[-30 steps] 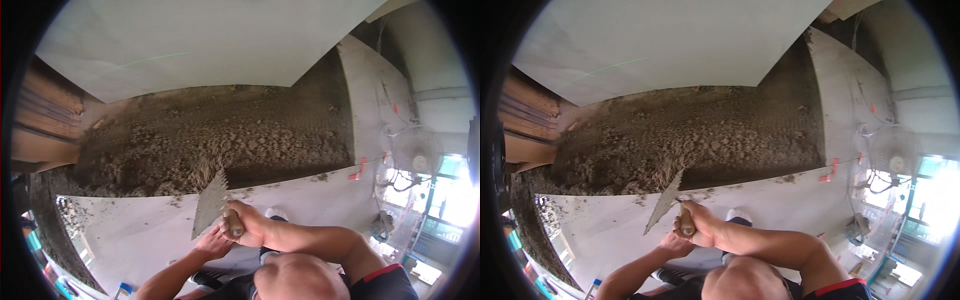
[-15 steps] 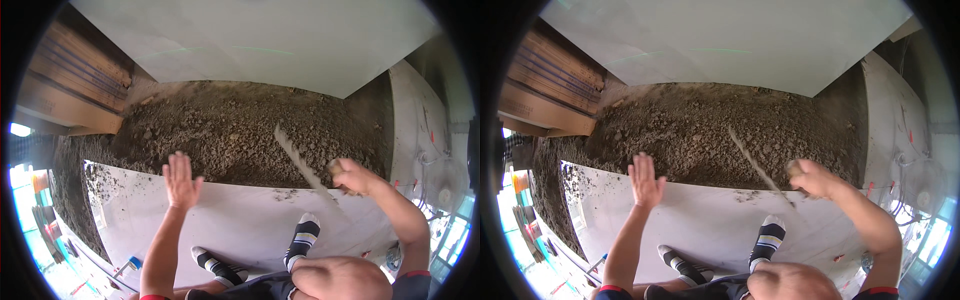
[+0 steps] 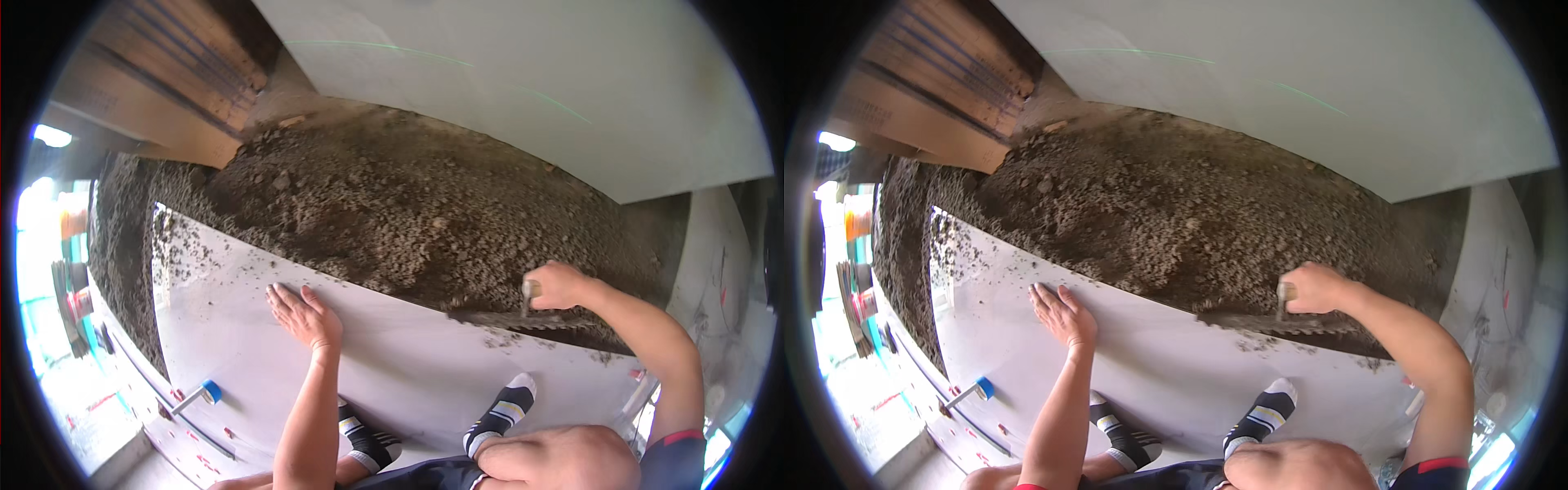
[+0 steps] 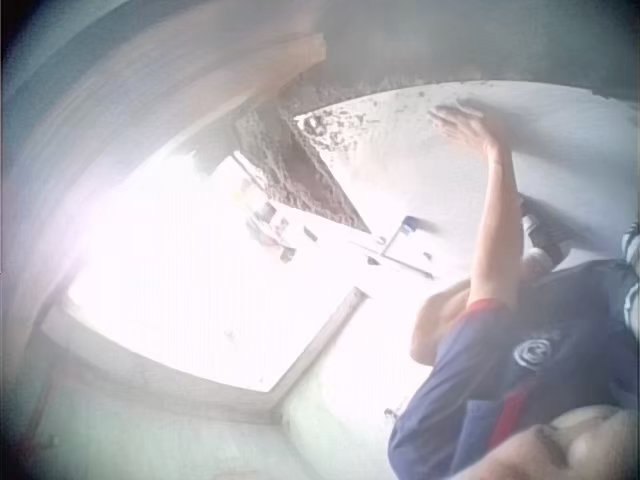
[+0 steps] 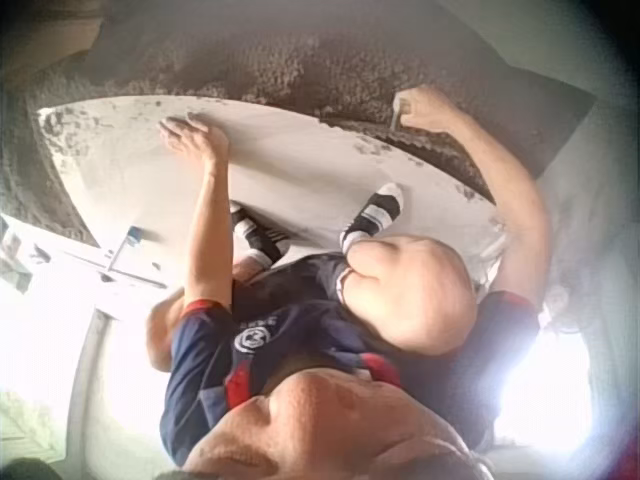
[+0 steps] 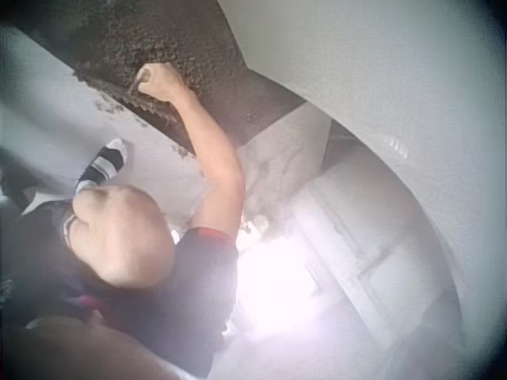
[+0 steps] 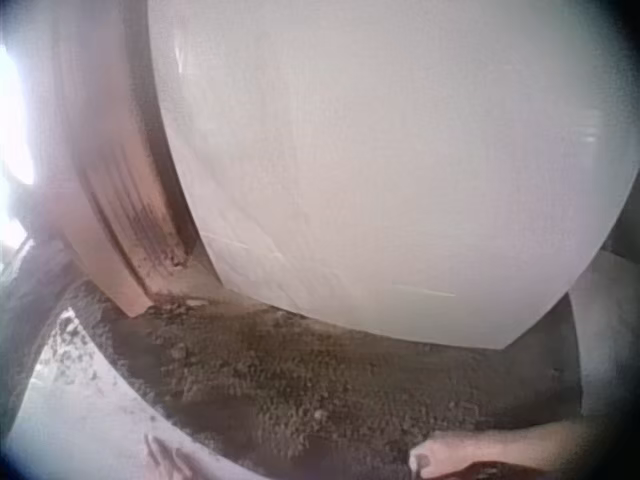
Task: The person spreads and levels wet cement on the floor using a trowel and a notched trowel, and aligns floor tiles.
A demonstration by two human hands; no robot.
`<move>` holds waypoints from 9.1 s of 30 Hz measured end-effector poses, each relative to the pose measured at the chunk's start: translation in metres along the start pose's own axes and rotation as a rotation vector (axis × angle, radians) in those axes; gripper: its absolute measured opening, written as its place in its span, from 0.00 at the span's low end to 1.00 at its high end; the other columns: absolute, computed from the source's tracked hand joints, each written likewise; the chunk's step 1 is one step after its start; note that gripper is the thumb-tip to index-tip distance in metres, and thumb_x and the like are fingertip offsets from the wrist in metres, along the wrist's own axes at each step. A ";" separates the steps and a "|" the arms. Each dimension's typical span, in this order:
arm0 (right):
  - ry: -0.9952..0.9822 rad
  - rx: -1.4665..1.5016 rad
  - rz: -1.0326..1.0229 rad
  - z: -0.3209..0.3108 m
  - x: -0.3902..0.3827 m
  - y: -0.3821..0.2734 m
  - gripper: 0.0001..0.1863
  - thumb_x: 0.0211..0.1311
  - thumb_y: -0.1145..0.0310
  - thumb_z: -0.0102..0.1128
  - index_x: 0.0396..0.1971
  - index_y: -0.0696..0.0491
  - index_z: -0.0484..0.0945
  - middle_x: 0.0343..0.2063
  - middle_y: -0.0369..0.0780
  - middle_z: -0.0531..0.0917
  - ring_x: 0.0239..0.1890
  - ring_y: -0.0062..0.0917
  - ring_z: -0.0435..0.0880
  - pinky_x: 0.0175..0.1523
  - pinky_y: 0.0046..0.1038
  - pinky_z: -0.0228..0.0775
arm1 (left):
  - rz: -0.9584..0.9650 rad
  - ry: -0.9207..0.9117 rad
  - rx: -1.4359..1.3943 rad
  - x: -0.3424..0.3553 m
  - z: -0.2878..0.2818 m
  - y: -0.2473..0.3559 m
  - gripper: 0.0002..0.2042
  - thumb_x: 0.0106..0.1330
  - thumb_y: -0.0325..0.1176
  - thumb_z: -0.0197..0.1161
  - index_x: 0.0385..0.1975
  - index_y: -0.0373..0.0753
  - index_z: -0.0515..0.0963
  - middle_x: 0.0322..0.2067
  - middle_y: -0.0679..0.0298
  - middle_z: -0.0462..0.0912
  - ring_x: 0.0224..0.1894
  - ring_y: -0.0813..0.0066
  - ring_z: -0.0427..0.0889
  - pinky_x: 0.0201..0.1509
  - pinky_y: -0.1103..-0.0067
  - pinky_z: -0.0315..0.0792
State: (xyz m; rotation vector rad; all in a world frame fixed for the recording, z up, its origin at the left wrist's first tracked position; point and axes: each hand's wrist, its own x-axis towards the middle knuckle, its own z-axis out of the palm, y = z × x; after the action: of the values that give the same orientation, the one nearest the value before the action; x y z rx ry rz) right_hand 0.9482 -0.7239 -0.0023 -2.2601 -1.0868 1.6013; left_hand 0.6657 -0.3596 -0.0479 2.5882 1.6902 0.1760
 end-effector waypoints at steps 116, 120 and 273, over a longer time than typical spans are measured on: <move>1.142 0.171 1.228 0.126 -0.218 0.287 0.16 0.52 0.64 0.65 0.35 0.61 0.78 0.33 0.55 0.85 0.40 0.50 0.85 0.46 0.43 0.77 | 0.250 0.058 -0.039 0.038 0.048 -0.061 0.33 0.77 0.55 0.39 0.71 0.34 0.60 0.70 0.48 0.62 0.72 0.50 0.58 0.74 0.65 0.52; 1.079 0.313 1.105 0.138 -0.219 0.268 0.15 0.50 0.63 0.65 0.32 0.59 0.81 0.33 0.53 0.85 0.41 0.48 0.85 0.46 0.43 0.76 | 0.232 0.069 -0.068 0.038 0.043 -0.058 0.34 0.77 0.55 0.40 0.70 0.32 0.60 0.70 0.47 0.62 0.72 0.51 0.58 0.75 0.65 0.52; 1.611 1.944 0.720 0.202 -0.223 0.082 0.07 0.64 0.71 0.59 0.37 0.50 0.69 0.22 0.33 0.73 0.18 0.18 0.72 0.21 0.25 0.64 | 1.517 -0.318 -0.159 -0.131 -0.018 0.160 0.32 0.74 0.47 0.47 0.69 0.27 0.58 0.67 0.41 0.61 0.72 0.40 0.56 0.75 0.50 0.50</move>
State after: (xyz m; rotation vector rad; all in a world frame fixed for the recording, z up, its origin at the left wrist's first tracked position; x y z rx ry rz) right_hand 0.7743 -0.9789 0.0396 -1.2525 1.2354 -0.0679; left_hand 0.7571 -0.5441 -0.0228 2.8558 -0.5581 -0.0726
